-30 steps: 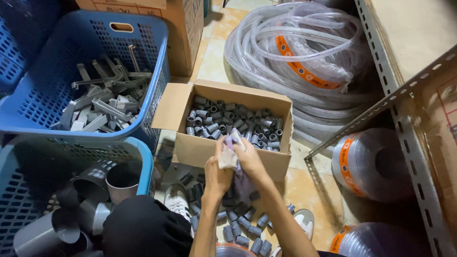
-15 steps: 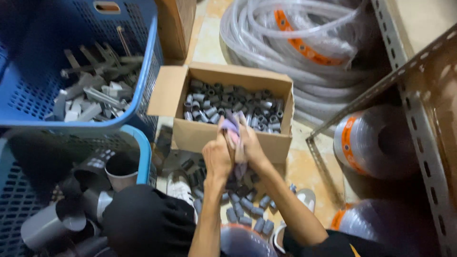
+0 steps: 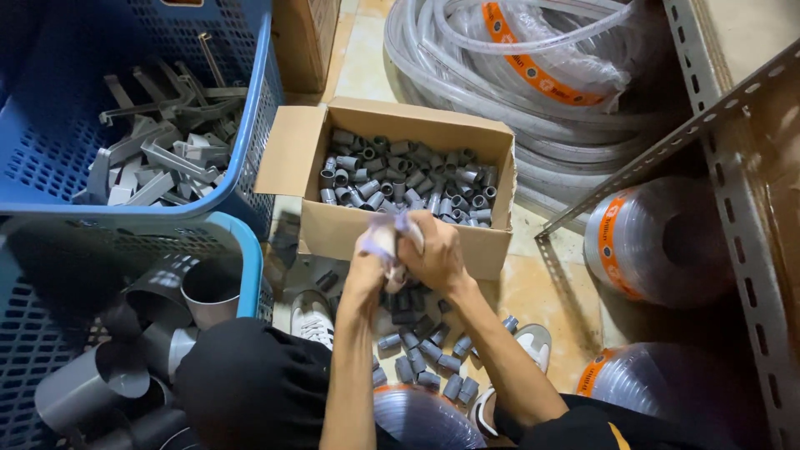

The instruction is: Wiping grey plastic pipe fittings with a pink cloth one by one.

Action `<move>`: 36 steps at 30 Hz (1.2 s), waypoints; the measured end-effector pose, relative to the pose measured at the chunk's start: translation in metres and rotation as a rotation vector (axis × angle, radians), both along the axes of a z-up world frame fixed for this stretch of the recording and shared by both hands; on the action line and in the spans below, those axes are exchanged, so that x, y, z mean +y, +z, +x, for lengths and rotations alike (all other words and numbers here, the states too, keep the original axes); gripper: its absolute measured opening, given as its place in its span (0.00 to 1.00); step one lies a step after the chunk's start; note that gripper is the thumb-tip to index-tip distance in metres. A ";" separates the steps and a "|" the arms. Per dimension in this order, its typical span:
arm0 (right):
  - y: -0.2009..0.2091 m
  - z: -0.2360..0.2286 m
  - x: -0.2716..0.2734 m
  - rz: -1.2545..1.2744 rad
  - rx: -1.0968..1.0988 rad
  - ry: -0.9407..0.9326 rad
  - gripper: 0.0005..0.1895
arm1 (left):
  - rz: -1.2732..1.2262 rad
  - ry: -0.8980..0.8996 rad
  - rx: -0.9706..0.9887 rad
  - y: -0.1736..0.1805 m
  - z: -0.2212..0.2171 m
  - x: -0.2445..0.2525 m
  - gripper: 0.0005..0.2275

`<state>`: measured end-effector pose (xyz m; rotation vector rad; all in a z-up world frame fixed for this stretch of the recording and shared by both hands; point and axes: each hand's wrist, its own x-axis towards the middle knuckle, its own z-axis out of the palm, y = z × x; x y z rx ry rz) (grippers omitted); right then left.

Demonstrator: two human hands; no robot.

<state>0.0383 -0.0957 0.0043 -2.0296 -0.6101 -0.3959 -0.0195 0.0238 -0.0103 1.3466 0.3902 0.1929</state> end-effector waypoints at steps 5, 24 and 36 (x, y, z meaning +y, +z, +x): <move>-0.017 0.007 -0.002 0.089 -0.300 -0.051 0.14 | 0.115 0.015 0.115 0.057 0.003 -0.011 0.11; 0.065 0.022 -0.027 1.523 1.288 0.458 0.36 | -0.229 0.477 -0.216 0.039 0.014 -0.011 0.14; 0.040 -0.034 0.035 0.556 0.807 0.232 0.11 | 0.576 0.467 -0.123 0.045 0.002 -0.010 0.26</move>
